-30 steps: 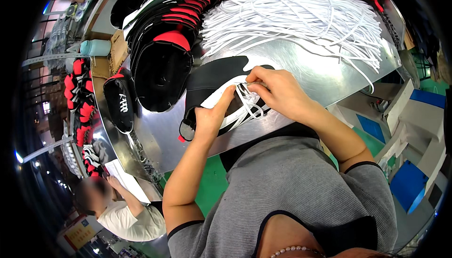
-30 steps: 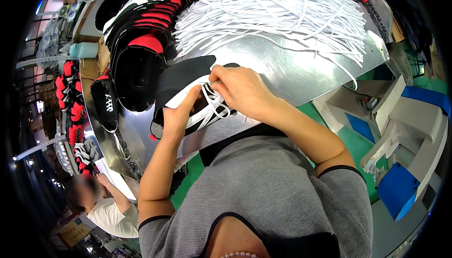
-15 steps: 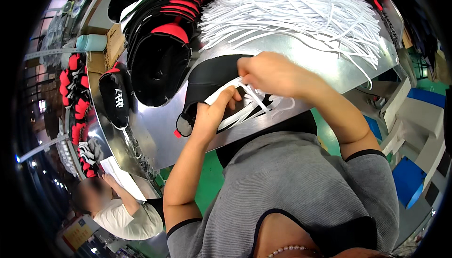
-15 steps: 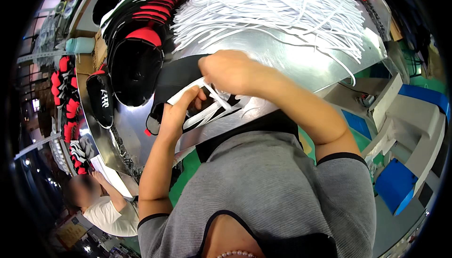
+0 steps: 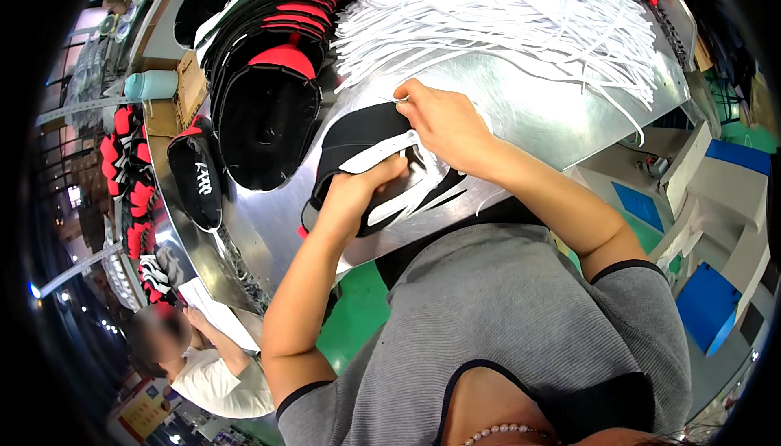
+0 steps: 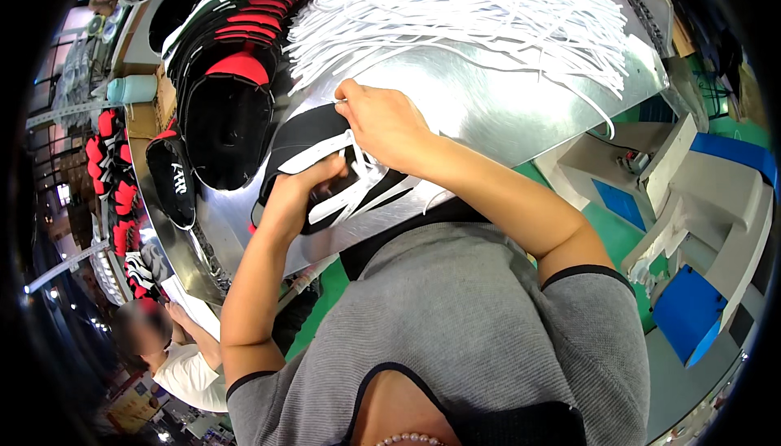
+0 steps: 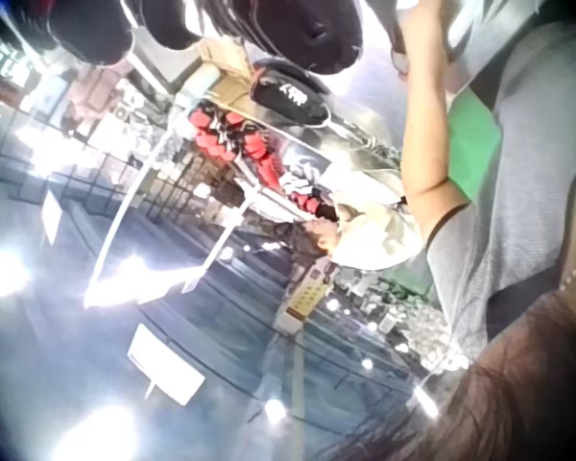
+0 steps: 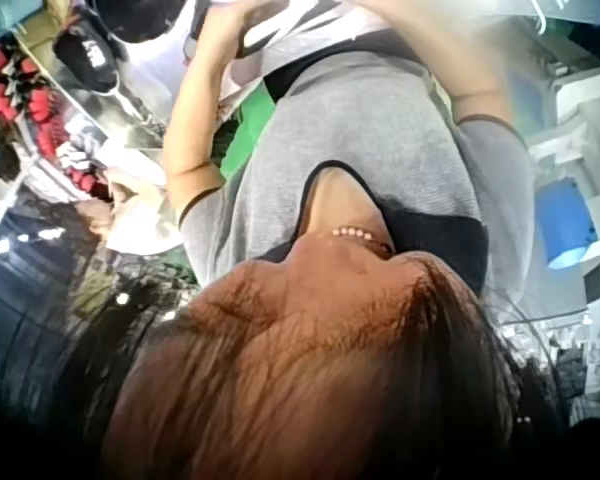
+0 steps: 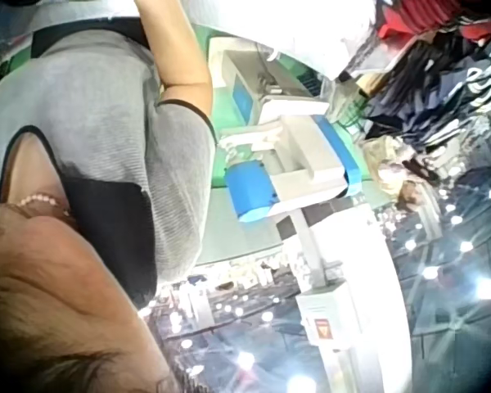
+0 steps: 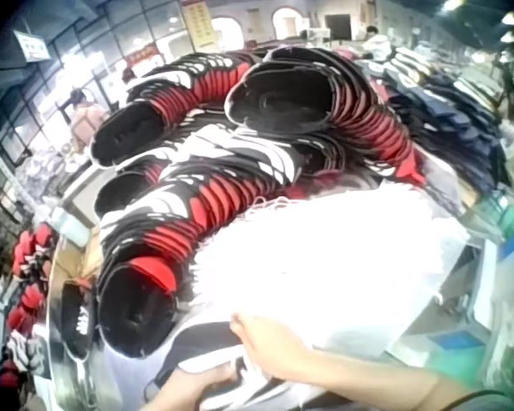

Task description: The person laces several black and white shoe uppers by hand using white laces, pulling them through eyelets and securing the ends.

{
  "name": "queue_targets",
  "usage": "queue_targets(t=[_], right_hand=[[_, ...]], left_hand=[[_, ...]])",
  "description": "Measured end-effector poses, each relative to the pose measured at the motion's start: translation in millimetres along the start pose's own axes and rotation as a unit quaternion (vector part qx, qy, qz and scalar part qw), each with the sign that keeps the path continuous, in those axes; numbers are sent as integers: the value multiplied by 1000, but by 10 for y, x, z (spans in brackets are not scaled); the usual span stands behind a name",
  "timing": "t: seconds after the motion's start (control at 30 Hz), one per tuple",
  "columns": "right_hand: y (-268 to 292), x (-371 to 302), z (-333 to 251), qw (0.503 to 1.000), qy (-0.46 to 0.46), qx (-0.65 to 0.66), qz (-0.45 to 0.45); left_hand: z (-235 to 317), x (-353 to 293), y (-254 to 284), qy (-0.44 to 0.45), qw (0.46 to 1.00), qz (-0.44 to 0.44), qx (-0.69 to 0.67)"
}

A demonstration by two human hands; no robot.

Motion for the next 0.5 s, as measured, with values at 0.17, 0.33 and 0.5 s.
queue_targets(t=[0.17,0.33,0.5], right_hand=[[-67,6,121,997,-22,-56,54],[-71,25,28,995,-12,-34,90],[36,40,23,984,29,137,107]], left_hand=[[346,-1163,732,-174,814,-17,-554],[224,-1221,413,-229,929,190,-220],[6,-688,-280,-355,717,324,505]])
Point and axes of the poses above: each hand's wrist, its own x-axis towards the middle knuckle, its own y-axis out of the back of the hand, z = x × y, the point moved 3 cm from there along x, towards the middle knuckle, and after that the axes turned 6 degrees about x, right-handed, at the moved point
